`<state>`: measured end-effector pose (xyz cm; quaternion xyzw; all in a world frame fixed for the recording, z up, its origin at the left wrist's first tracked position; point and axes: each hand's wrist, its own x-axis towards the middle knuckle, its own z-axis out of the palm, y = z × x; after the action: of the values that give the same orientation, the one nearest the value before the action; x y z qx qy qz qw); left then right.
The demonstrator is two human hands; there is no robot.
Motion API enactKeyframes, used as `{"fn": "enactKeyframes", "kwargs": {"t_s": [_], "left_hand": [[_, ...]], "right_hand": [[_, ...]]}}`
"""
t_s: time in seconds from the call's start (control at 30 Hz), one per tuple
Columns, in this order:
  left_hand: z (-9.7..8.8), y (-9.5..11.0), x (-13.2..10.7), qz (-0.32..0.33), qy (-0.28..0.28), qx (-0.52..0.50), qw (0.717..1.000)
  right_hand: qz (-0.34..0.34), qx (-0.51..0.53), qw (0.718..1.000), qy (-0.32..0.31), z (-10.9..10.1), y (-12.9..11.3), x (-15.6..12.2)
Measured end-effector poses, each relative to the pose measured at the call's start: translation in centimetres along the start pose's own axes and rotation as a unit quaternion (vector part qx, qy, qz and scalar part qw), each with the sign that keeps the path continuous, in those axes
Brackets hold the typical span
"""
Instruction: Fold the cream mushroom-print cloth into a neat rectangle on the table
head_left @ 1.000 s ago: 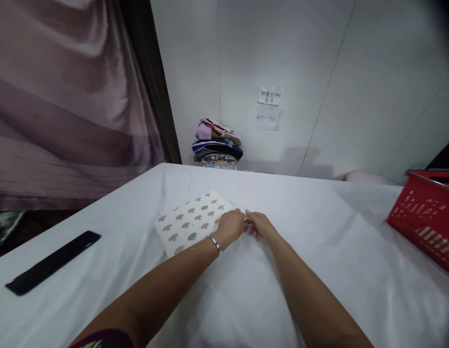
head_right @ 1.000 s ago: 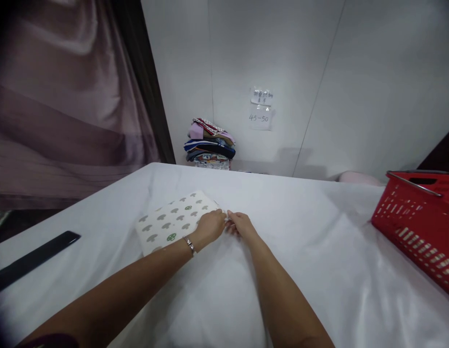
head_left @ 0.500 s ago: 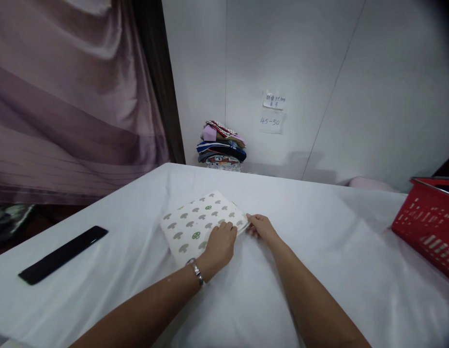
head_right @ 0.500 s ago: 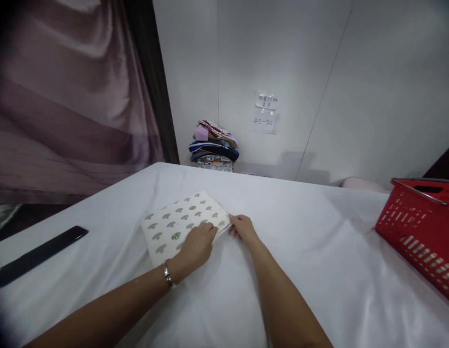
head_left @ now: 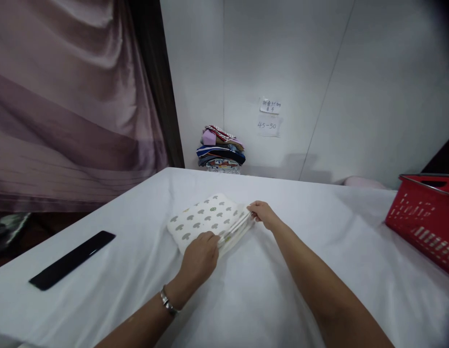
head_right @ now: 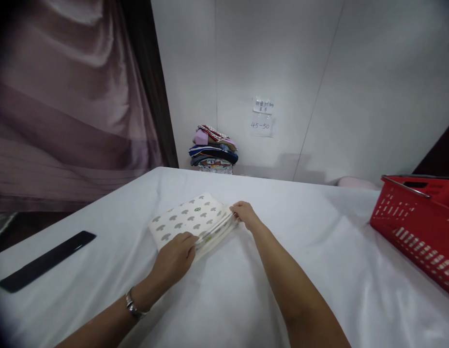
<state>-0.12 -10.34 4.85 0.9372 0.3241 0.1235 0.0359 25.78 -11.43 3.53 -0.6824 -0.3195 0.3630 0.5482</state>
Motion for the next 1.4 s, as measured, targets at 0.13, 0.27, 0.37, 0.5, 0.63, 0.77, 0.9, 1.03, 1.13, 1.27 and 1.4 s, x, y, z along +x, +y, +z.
{"fn": "enactKeyframes", "kwargs": {"t_s": [0.13, 0.27, 0.37, 0.5, 0.63, 0.77, 0.9, 1.03, 1.13, 1.27, 1.4], "left_hand": [[0.1, -0.2, -0.4, 0.000, -0.006, 0.031, 1.000], [1.1, -0.1, -1.0, 0.019, -0.041, 0.035, 0.998], [1.6, -0.3, -1.3, 0.024, -0.024, 0.026, 0.999], [1.5, -0.8, -1.8, 0.032, -0.007, 0.012, 0.999], [1.7, -1.5, -2.6, 0.051, 0.025, -0.001, 0.998], [2.3, -2.1, -3.7, 0.073, 0.058, -0.008, 0.996], [2.5, -2.8, -4.4, 0.072, 0.065, 0.012, 0.995], [1.8, -5.3, -4.8, 0.049, 0.050, 0.024, 0.997], [0.7, -7.8, -5.3, 0.027, 0.040, -0.002, 0.999], [-1.5, -7.7, -4.6, 0.029, -0.015, -0.082, 0.996], [-2.5, -3.3, -1.2, 0.093, -0.015, -0.132, 0.987]], "right_hand": [[-0.031, -0.033, 0.999, 0.005, 0.3, 0.4, 0.5], [-0.029, -0.093, 0.995, 0.037, 0.3, 2.7, 0.7], [-0.032, -0.124, 0.990, 0.056, 0.0, 3.8, 0.9], [-0.035, -0.160, 0.984, 0.068, -0.1, 4.3, 1.0], [-0.034, -0.187, 0.979, 0.074, -0.2, 4.7, 0.8], [-0.021, -0.201, 0.978, 0.058, -0.2, 4.5, 0.7], [0.014, -0.210, 0.978, 0.016, -0.5, 3.3, 0.5], [0.035, -0.209, 0.977, -0.037, -0.6, 2.6, -2.2], [0.036, -0.208, 0.976, -0.058, -0.5, 3.3, -6.0], [0.043, -0.206, 0.977, -0.043, -0.1, 4.6, -9.7], [0.035, -0.238, 0.970, -0.027, 0.2, 5.0, -10.3]]}}
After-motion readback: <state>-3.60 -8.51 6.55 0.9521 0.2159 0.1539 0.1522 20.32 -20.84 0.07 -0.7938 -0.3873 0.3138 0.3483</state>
